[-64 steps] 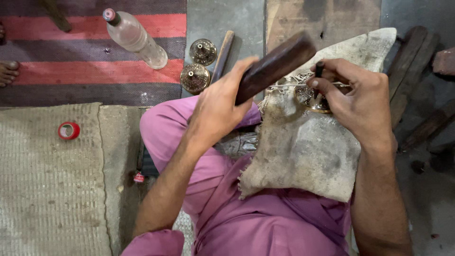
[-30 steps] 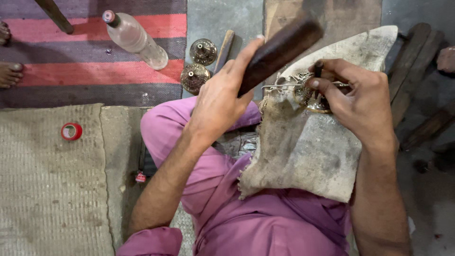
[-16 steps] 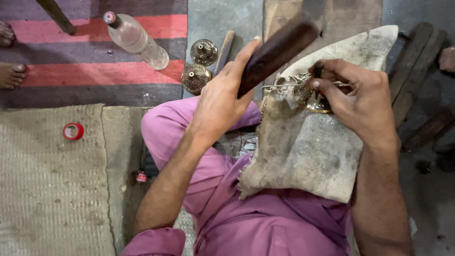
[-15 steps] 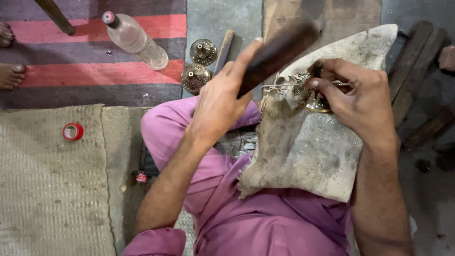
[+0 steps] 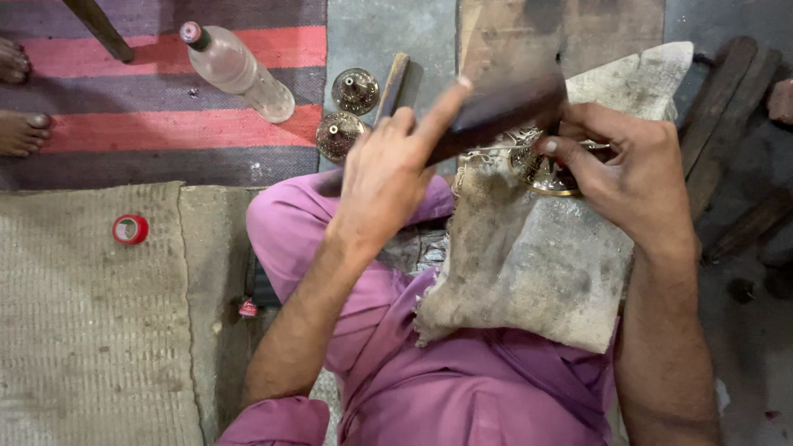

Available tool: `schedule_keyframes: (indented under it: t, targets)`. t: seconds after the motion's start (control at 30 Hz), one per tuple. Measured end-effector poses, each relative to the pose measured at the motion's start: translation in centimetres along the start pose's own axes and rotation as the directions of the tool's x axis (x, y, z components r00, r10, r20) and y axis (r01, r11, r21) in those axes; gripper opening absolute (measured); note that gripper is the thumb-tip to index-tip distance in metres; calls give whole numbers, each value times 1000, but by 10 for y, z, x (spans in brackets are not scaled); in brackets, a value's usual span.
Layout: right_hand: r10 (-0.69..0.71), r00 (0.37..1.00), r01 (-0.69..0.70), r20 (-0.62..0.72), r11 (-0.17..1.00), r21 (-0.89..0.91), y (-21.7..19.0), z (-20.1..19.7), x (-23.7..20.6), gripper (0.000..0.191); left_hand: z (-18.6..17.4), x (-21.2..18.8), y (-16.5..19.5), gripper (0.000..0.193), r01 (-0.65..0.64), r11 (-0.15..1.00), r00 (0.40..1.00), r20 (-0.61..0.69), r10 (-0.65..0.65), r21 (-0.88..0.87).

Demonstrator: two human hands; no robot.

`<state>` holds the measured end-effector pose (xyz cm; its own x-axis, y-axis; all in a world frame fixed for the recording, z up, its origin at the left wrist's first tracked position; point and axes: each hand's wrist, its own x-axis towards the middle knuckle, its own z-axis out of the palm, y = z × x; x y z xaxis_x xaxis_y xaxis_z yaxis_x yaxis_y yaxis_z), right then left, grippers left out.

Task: The person sits on the floor and uses a wooden mallet to hammer a small metal object held in the left hand. The object is placed on a cloth pad on a wooden board. The person repeatedly strikes the object with the mallet.

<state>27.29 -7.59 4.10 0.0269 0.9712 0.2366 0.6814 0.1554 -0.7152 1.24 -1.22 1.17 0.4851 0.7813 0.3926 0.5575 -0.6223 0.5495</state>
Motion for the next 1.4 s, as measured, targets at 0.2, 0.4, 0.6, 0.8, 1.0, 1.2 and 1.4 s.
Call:
schedule_keyframes:
  t: [0.2,0.4,0.6,0.8,1.0,1.2,1.4]
  targets:
    - [29,1000,-29,8,999,-26,3,-1,1,26,-3,5,-1,84,-107,988,991,-88,97,-109]
    - [0,1000,-3,26,994,110,7,-2,1,29,1,1,-4,89,-8,1000,1000,-14,7,-17]
    - [-30,999,25,29,988,151,9,-1,1,26,3,2,-6,89,-32,999,999,-6,33,35]
    - [-2,998,0,65,999,35,9,-2,5,23,-2,3,-5,91,-64,993,997,-47,69,99]
    - [-32,998,23,58,988,153,9,-2,2,30,2,3,-4,83,-41,982,999,-14,44,185]
    - [2,998,-8,65,996,91,13,-4,3,28,2,6,-6,83,-10,982,998,65,-2,187]
    - [-48,996,38,70,989,142,14,-5,2,26,4,7,-6,84,-77,993,995,-71,71,-86]
